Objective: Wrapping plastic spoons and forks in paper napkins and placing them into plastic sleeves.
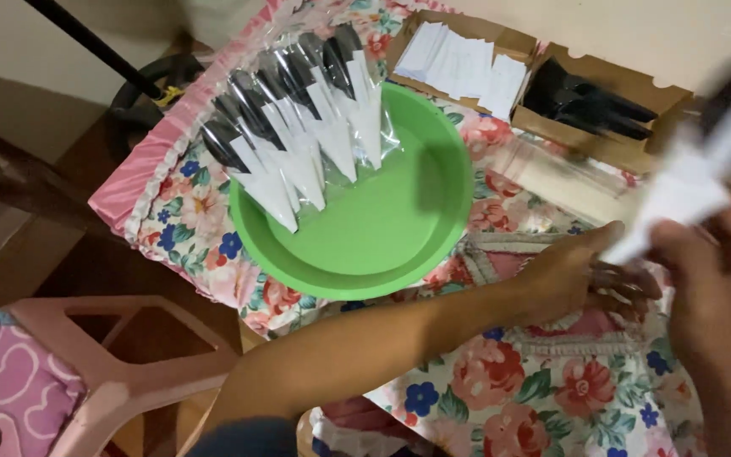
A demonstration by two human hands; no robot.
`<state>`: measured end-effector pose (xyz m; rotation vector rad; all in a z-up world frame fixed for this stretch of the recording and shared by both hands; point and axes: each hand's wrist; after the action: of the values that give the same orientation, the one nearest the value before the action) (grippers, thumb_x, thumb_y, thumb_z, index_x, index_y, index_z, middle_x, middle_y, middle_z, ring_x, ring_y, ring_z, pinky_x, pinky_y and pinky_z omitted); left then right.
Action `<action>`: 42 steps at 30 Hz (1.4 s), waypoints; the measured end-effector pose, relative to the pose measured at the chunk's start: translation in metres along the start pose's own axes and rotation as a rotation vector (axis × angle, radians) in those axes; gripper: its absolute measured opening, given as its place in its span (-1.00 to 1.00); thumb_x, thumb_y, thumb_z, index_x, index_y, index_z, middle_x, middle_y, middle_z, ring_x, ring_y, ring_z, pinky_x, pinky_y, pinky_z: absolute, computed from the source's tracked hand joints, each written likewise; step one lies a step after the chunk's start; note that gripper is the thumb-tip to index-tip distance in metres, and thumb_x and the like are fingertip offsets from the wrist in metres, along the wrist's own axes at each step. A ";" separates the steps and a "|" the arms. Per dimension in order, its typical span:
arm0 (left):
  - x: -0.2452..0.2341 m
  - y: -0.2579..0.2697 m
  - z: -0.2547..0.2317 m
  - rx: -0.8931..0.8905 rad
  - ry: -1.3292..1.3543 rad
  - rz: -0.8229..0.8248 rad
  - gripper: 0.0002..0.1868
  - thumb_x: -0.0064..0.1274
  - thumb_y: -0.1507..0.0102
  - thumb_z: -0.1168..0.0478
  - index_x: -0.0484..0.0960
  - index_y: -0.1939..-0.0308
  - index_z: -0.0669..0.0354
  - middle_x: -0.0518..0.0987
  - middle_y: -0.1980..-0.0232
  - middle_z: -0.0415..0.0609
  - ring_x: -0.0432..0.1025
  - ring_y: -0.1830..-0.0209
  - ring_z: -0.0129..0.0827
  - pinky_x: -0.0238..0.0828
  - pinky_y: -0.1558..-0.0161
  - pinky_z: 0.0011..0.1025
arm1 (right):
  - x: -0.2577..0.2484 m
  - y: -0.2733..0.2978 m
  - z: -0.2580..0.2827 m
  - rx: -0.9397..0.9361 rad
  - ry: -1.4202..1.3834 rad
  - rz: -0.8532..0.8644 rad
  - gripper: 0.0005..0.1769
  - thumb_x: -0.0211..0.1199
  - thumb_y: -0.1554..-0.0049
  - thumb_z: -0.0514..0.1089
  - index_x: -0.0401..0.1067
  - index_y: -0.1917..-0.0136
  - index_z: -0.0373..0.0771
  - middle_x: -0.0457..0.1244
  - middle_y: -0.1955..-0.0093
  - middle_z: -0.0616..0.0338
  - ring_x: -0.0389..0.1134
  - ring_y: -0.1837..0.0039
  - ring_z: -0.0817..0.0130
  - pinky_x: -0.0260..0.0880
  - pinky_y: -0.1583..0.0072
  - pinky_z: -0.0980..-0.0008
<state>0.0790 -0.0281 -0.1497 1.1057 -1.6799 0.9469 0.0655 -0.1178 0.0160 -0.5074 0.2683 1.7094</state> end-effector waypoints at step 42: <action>-0.011 0.009 -0.027 -0.088 0.114 0.343 -0.37 -0.40 -0.77 -0.08 0.40 -0.43 0.56 0.59 -0.18 0.48 0.51 -0.14 0.22 0.43 -0.25 0.09 | 0.220 -0.061 0.035 -1.013 0.641 0.214 -0.49 0.29 -0.20 -0.06 0.36 -0.38 -0.24 0.31 -0.34 0.02 0.31 -0.34 0.06 0.13 -0.33 -0.05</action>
<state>0.0802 0.0026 -0.1526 0.7035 -1.8312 1.1151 0.0895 0.1021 -0.0518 -1.8320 -0.1306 1.7606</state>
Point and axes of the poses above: each hand's wrist, its own y-axis away from the middle knuckle, its own x-axis out of the palm, z = x × y
